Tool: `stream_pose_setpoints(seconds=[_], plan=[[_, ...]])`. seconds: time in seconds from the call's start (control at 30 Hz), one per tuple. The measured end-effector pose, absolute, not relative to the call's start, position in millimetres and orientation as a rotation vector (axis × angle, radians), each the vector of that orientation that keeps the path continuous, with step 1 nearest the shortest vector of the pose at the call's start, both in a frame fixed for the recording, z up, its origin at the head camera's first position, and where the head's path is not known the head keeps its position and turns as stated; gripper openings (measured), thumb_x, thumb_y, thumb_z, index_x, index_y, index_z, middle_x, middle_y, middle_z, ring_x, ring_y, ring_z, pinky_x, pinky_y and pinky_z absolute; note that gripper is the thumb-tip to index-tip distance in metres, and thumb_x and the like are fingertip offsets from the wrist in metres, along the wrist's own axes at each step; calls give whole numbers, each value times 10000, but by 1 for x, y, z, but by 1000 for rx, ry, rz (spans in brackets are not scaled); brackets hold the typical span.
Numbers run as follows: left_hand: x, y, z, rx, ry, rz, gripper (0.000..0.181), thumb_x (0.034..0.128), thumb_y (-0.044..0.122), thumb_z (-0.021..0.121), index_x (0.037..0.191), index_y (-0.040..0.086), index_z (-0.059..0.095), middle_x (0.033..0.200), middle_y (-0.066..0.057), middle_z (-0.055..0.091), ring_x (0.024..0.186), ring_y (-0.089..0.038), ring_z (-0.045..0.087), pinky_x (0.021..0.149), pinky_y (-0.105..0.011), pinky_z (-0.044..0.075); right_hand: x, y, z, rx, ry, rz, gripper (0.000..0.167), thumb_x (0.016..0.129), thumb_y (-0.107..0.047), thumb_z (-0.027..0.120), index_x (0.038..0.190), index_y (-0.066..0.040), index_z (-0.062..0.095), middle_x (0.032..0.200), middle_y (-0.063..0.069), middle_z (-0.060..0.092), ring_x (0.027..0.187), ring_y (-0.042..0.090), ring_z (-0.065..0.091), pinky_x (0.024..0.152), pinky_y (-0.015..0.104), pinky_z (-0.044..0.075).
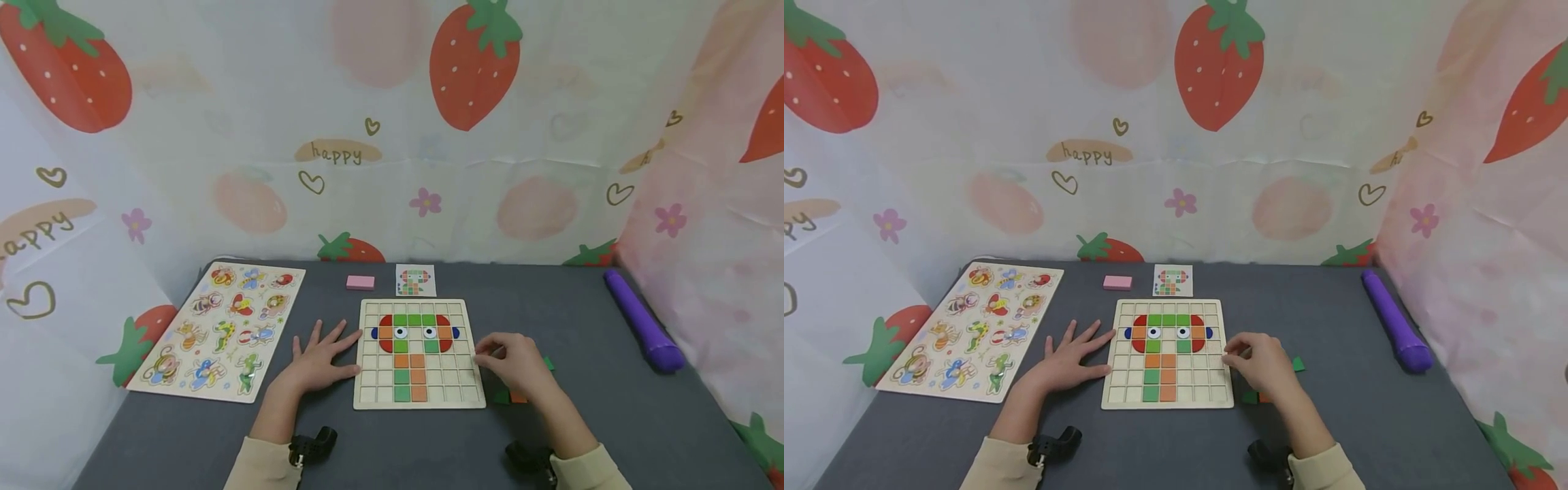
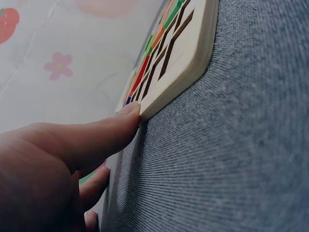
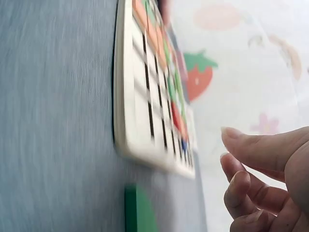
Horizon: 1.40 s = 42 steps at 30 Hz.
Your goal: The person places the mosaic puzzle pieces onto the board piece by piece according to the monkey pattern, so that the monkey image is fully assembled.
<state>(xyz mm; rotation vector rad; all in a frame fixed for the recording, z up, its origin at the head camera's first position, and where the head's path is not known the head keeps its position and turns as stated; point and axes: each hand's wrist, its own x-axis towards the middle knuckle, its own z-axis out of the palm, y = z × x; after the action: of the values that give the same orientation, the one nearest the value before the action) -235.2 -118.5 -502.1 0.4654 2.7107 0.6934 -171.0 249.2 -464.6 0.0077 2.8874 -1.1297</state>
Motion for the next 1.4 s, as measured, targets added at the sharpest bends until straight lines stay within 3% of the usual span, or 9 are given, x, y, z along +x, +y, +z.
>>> stream_pose_setpoints(seconds=[0.23, 0.5, 0.63, 1.0, 1.4], plan=[[-235, -119, -503, 463, 2712, 705, 729, 913, 517, 686, 1559, 337, 399, 1692, -53, 207, 1549, -450, -76, 1113, -777, -105, -176, 285, -476, 95, 2945, -1075, 168, 895, -229, 781, 1025, -126, 754, 934, 23, 719, 788, 167, 624, 628, 325, 510], [-235, -119, -503, 459, 2711, 710, 727, 912, 511, 691, 1557, 338, 404, 1691, -50, 210, 1551, -444, -79, 1114, -775, -107, -178, 303, -487, 205, 3018, -907, 331, 868, -327, 805, 1070, -78, 722, 992, 98, 707, 909, 278, 655, 748, 468, 530], [-234, -119, -502, 456, 2709, 714, 725, 913, 506, 692, 1556, 334, 406, 1690, -53, 213, 1550, -445, -79, 1114, -776, -106, -177, 303, -488, 237, 3012, -892, 367, 862, -312, 812, 1076, -38, 695, 1007, 145, 695, 903, 297, 642, 749, 475, 531], [-234, -118, -500, 454, 2710, 696, 735, 910, 516, 692, 1559, 336, 398, 1692, -54, 208, 1550, -451, -72, 1118, -772, -106, -177, 302, -488, 230, 3019, -941, 256, 878, -163, 786, 1022, 21, 680, 956, 170, 689, 868, 304, 654, 717, 462, 547], [-234, -118, -500, 459, 2711, 707, 734, 910, 510, 694, 1559, 331, 401, 1691, -55, 210, 1550, -452, -69, 1116, -772, -108, -176, 302, -485, 228, 3009, -886, 228, 933, -149, 707, 1076, 28, 686, 1015, 202, 705, 914, 339, 672, 755, 487, 561]])
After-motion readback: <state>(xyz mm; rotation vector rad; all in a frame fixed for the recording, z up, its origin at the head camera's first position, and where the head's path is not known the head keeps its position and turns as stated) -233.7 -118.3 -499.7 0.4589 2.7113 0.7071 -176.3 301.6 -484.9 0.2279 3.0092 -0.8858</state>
